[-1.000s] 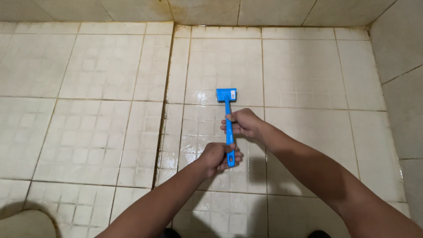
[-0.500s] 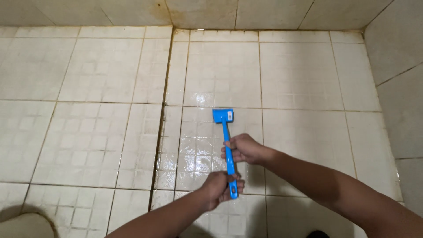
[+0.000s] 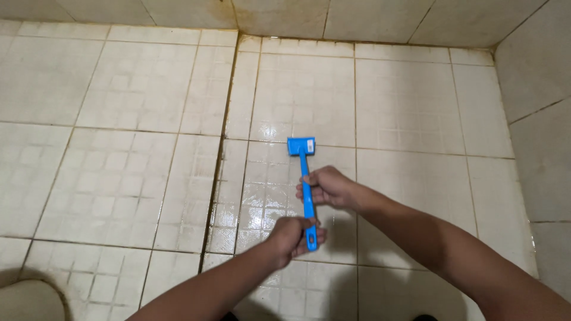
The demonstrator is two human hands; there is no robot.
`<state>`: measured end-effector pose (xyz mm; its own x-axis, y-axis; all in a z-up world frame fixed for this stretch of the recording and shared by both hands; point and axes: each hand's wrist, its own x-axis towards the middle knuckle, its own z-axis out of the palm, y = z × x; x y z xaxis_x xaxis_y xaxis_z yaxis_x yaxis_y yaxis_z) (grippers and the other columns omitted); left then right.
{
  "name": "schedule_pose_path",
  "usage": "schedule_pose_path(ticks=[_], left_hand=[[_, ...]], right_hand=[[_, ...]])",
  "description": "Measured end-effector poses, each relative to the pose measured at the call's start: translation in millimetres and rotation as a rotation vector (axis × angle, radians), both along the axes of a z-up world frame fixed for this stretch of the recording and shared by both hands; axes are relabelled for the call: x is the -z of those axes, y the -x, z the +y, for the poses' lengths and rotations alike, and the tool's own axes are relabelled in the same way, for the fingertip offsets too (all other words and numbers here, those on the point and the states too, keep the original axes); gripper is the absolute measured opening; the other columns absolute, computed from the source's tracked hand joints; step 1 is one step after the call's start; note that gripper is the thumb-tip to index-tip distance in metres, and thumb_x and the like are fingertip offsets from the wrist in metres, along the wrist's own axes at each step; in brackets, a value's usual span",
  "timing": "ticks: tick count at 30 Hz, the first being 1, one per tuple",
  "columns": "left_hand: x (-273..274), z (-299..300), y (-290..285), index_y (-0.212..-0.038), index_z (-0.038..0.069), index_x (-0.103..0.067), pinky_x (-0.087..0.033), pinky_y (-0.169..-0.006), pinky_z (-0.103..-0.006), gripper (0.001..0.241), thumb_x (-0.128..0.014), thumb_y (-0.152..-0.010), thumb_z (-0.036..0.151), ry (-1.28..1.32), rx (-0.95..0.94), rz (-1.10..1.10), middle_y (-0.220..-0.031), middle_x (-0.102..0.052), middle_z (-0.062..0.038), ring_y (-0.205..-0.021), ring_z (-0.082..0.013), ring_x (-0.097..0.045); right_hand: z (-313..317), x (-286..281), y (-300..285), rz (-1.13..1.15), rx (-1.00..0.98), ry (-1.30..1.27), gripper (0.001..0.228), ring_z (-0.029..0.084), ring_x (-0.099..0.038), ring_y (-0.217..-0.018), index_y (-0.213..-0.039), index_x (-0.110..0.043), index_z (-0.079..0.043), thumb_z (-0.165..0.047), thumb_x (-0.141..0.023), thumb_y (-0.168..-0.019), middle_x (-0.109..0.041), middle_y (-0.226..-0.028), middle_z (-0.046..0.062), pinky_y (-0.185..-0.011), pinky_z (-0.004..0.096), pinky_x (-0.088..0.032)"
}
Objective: The person uses a blue scrub brush to clean the grout lines on a tiled bathroom floor. They scrub back and forth along the seams between the tiles, focusing on removing dirt and stains from the grout.
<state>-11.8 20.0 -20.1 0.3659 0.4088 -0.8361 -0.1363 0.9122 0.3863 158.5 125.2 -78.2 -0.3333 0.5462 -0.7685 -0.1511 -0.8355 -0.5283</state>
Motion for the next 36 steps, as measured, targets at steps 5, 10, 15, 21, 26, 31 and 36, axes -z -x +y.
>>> schedule_pose_path(ticks=[5, 10, 15, 21, 26, 31, 36], left_hand=[[24.9, 38.4, 1.5, -0.117, -0.009, -0.061, -0.064, -0.075, -0.033, 0.028, -0.048, -0.102, 0.011, -0.084, -0.024, -0.013, -0.103, -0.074, -0.019, -0.087, -0.0234, -0.075], [26.1, 54.2, -3.3, -0.116, -0.011, -0.06, -0.065, -0.076, -0.035, 0.03, -0.048, -0.102, 0.011, -0.129, -0.023, -0.03, -0.101, -0.072, -0.018, -0.087, -0.025, -0.074], [28.7, 44.4, -6.9, -0.115, -0.011, -0.061, -0.065, -0.077, -0.0357, 0.029, -0.049, -0.101, 0.01, -0.126, 0.019, -0.024, -0.101, -0.073, -0.019, -0.087, -0.0247, -0.075], [33.4, -6.7, -16.0, -0.115, -0.006, -0.061, -0.059, -0.068, -0.0304, 0.025, -0.057, -0.1, 0.014, -0.032, -0.041, -0.007, -0.097, -0.074, -0.017, -0.082, -0.0214, -0.073], [-0.1, -46.1, -12.6, -0.118, 0.007, -0.064, -0.056, -0.065, -0.0291, 0.025, -0.058, -0.099, 0.022, 0.063, 0.037, 0.077, -0.095, -0.074, -0.008, -0.082, -0.017, -0.071], [-8.3, -57.4, -4.2, -0.119, 0.011, -0.064, -0.058, -0.074, -0.0312, 0.026, -0.051, -0.101, 0.024, 0.094, 0.102, 0.13, -0.098, -0.076, -0.006, -0.086, -0.0157, -0.074], [13.9, -44.7, -0.6, -0.115, 0.003, -0.064, -0.063, -0.081, -0.0347, 0.023, -0.053, -0.103, 0.018, 0.0, -0.012, 0.045, -0.103, -0.076, -0.011, -0.089, -0.0191, -0.075]], right_hand=[[38.8, -15.7, -3.1, -0.12, -0.02, -0.093, 0.029, 0.031, -0.073, -0.107, -0.123, -0.058, 0.005, -0.015, -0.05, -0.103, -0.07, -0.115, 0.02, -0.092, 0.045, -0.063], [52.9, -25.1, -6.8, -0.181, 0.0, -0.113, 0.029, 0.03, -0.073, -0.11, -0.124, -0.057, 0.004, -0.014, -0.047, -0.104, -0.07, -0.118, 0.019, -0.094, 0.046, -0.062], [43.1, -18.9, -11.6, -0.147, -0.014, -0.099, 0.03, 0.03, -0.072, -0.109, -0.125, -0.056, 0.005, -0.015, -0.049, -0.104, -0.069, -0.118, 0.019, -0.094, 0.046, -0.062], [5.4, -11.9, -13.6, -0.078, -0.021, -0.02, 0.03, 0.033, -0.075, -0.1, -0.125, -0.056, 0.007, -0.013, -0.051, -0.103, -0.07, -0.112, 0.022, -0.088, 0.047, -0.064], [-38.5, -12.6, -8.9, -0.033, -0.084, 0.048, 0.028, 0.032, -0.075, -0.098, -0.123, -0.056, 0.006, -0.012, -0.052, -0.103, -0.068, -0.109, 0.017, -0.086, 0.045, -0.064], [-54.2, -20.9, -4.3, -0.025, -0.153, 0.026, 0.027, 0.031, -0.075, -0.099, -0.123, -0.058, 0.006, -0.012, -0.053, -0.103, -0.069, -0.111, 0.015, -0.083, 0.042, -0.062], [-30.5, -27.3, 7.3, -0.013, -0.168, 0.046, 0.025, 0.031, -0.074, -0.098, -0.121, -0.057, 0.004, -0.013, -0.051, -0.103, -0.068, -0.111, 0.015, -0.08, 0.042, -0.064]])
